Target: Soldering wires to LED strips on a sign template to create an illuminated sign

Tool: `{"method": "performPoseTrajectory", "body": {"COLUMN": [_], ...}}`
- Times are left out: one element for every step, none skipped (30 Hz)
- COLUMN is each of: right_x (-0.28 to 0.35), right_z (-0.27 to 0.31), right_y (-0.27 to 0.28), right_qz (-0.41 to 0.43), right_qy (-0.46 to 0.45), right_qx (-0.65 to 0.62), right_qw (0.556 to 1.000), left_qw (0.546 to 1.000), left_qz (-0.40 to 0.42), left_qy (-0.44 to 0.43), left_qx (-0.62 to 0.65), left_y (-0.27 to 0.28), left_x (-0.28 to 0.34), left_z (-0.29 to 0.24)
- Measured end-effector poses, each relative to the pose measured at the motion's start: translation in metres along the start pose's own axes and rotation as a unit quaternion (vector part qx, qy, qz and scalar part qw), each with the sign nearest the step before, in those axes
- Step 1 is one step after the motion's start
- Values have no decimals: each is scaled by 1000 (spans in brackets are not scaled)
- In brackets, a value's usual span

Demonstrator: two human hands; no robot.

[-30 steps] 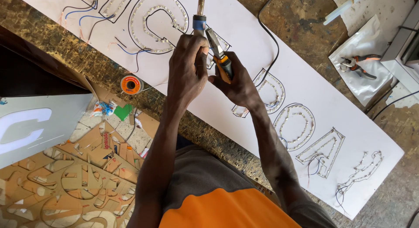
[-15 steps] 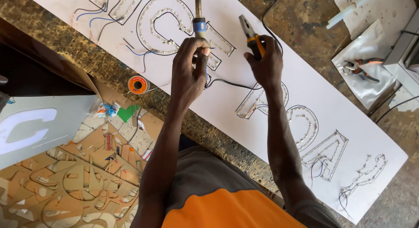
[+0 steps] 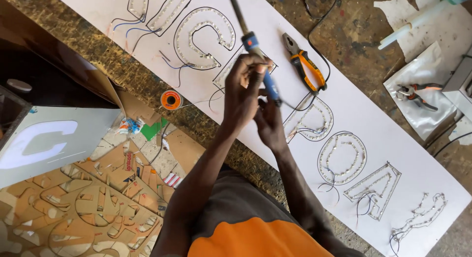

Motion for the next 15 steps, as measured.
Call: {"method": "performPoseTrajectory", "body": {"right_x": [-21, -42, -42, -42, -41, -47, -50, -53, -41, -29, -14, -27, -37, -46, -48], "right_z": [36, 71, 62, 62, 60, 66, 74, 82, 57, 37, 18, 34, 47, 59, 56], "right_y": [-8, -15, -12, -4, 3, 1, 2, 3, 23, 40, 58, 49, 47, 45, 61], "right_qz": [-44, -88, -86, -120, -152, -150, -177, -204, -204, -184, -163, -162, -208, -254, -257], "right_qy": [36, 71, 71, 121, 170, 168, 180, 192, 191, 208, 222, 219, 207, 194, 192], "right_qx": [13, 27, 27, 30, 32, 31, 57, 84, 82, 153, 225, 224, 171, 118, 120], "right_qw": [998, 993, 993, 985, 973, 974, 966, 956, 957, 948, 935, 936, 940, 940, 939], "left_qw": [1000, 999, 999, 996, 992, 992, 992, 992, 992, 991, 989, 990, 985, 978, 979], "left_qz": [23, 46, 45, 62, 77, 73, 74, 75, 73, 57, 40, 38, 20, 2, 6], "left_qy": [10, 19, 18, 32, 46, 45, 32, 18, 18, -11, -37, -35, -62, -89, -86], "left_qx": [-9, -17, -17, -54, -91, -90, -94, -99, -100, -118, -135, -134, -161, -187, -187], "left_y": [-4, -8, -7, -10, -13, -12, -12, -12, -8, -4, -1, 11, 23, 34, 43], "left_x": [0, 0, 2, 4, 7, 3, 0, -2, 0, 2, 6, 9, 14, 18, 20], "left_z": [6, 13, 9, 8, 7, 12, 15, 19, 14, 6, -1, -7, -16, -26, -32]}}
Point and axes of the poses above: each hand's wrist, its own x-axis away from the middle knuckle, its own y-axis out of the back of the hand, z = x × y, the point moved 8 cm from there along -x, towards the middle knuckle, and after that the axes turned 15 degrees about y, right-handed, at the moved point
